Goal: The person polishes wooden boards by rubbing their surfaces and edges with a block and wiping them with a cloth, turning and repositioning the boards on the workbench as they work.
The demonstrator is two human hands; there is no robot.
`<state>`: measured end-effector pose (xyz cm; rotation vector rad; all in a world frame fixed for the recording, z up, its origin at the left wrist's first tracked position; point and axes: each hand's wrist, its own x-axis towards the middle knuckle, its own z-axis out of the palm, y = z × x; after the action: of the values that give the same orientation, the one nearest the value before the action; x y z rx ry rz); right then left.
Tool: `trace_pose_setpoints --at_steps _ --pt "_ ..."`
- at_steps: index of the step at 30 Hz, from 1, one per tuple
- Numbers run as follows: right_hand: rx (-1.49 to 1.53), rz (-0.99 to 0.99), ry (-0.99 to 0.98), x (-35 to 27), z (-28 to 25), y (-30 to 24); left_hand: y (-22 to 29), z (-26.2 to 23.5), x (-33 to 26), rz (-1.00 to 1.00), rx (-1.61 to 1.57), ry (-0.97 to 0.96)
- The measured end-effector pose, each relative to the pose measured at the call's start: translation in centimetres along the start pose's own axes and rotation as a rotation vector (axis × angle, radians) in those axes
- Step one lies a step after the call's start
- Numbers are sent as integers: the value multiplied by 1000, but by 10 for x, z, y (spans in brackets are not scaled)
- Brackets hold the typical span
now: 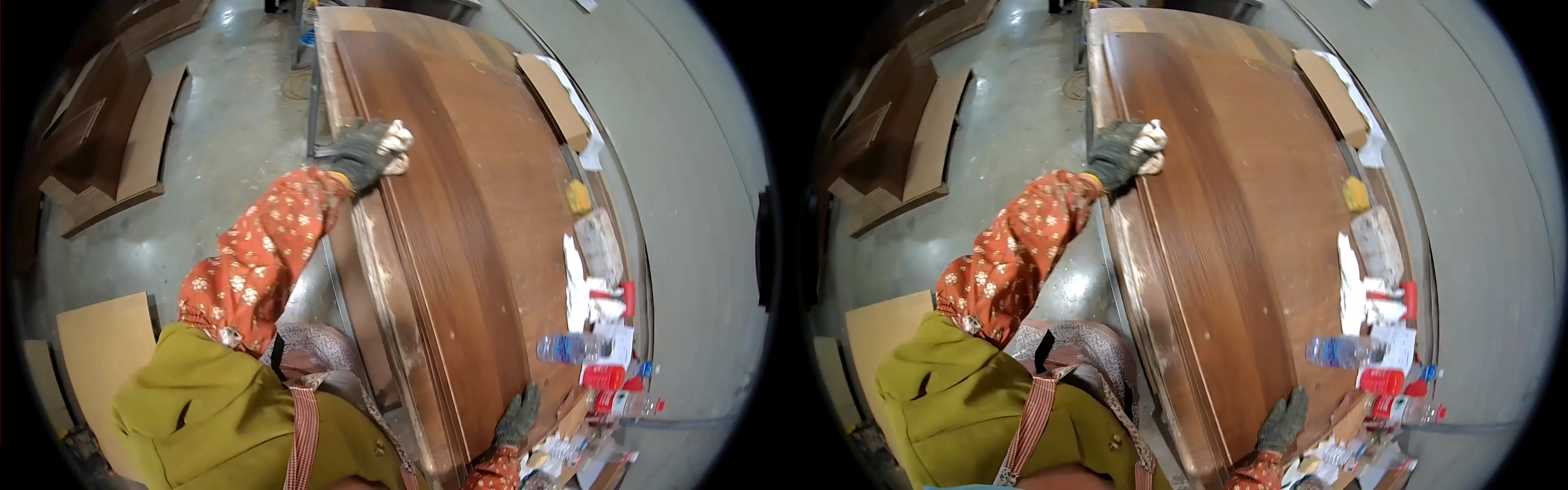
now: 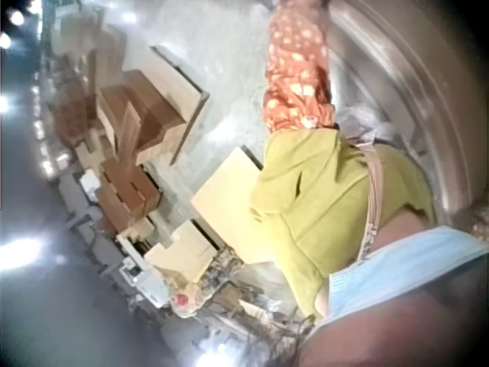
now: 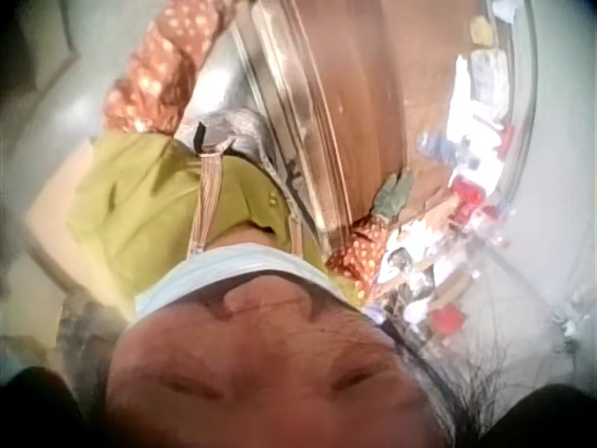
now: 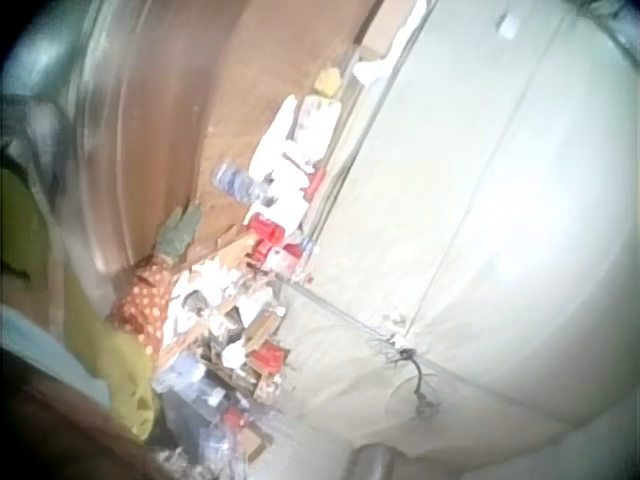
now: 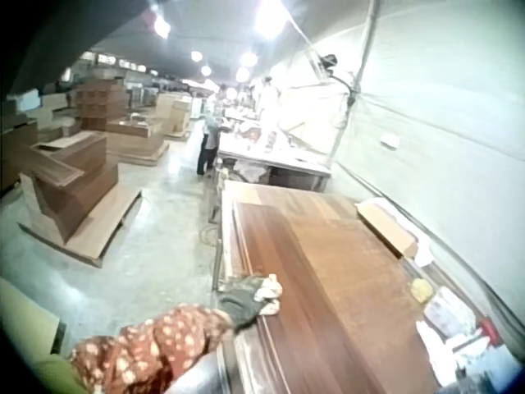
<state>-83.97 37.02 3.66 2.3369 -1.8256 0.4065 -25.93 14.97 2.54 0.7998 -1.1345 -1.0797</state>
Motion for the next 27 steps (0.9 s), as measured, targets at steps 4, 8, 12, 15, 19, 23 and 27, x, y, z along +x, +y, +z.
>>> trace_pose_setpoints --at_steps 4,8,12,15,19,23,27 --pt "13 314 -59 70 31 -34 -12 90 -57 518 1174 87" --pt "89 -30 -47 238 82 -158 -4 161 -148 699 799 -389" --pt "150 -126 -46 325 123 -203 -34 94 -89 753 726 -178" --pt "144 -141 -62 326 119 -209 0 -19 12 436 1096 -94" --pt "173 -147 -90 331 108 -225 37 -180 130 688 1486 135" --pt "94 -305 -14 347 129 -233 37 -241 169 368 1255 28" --pt "15 -421 91 411 165 -297 -28 -148 155 615 1160 -39"
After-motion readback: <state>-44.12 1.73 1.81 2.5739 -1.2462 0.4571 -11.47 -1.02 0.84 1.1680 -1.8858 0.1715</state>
